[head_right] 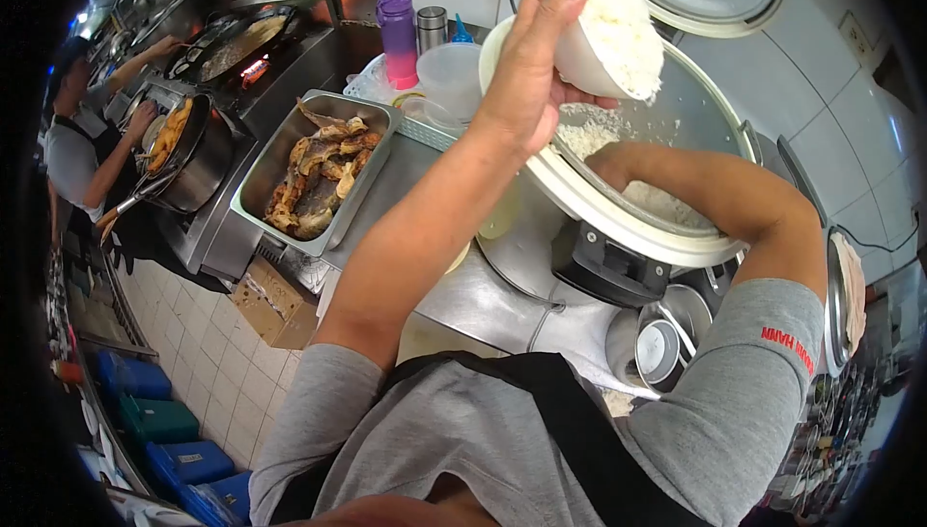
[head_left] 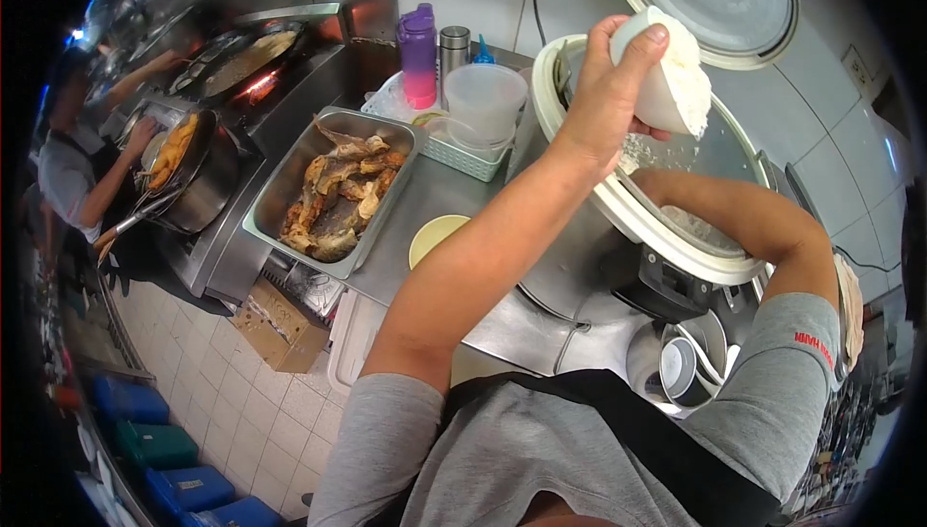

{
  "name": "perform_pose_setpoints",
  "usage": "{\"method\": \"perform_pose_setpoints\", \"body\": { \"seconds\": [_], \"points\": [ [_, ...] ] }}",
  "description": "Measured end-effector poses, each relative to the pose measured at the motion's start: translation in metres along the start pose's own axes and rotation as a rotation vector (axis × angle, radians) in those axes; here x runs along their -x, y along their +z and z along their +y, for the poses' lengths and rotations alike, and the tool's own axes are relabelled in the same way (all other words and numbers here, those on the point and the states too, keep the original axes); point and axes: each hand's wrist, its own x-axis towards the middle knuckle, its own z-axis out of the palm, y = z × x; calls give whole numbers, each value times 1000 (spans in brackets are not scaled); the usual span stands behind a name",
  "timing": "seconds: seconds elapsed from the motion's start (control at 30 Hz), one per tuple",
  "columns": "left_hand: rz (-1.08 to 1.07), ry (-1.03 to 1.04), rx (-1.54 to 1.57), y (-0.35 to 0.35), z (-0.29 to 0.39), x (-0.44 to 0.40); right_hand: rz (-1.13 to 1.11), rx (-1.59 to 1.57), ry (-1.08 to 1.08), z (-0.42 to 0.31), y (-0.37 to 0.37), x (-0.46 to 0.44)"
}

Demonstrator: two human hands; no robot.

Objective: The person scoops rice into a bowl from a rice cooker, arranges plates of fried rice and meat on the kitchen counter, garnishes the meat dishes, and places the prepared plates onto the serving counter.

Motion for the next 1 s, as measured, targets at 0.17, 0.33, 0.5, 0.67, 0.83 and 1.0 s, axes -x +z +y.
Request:
{"method": "perform_pose_setpoints", "body": {
  "seconds": [0.17,0.33,0.5,0.67,0.83,1.0],
  "points": [
    [28,17,26,-1,-7,-6,-126,-470,367,22,8,23],
    [8,38,19,-3,-7,-5,10,-895,504,-16,-14,103],
    [64,76,33,0,-5,-3,538,-984,603,-30,-21,165],
    [78,83,18,-1,-7,-3,889,-927,594,-21,-42,197],
    [111,60,-38,0,-8,-4,1158,-743,652,-77,-65,143],
    [148,12,-40,-3,-9,-7,1334,121,715,-130,-46,73]
  ]
}}
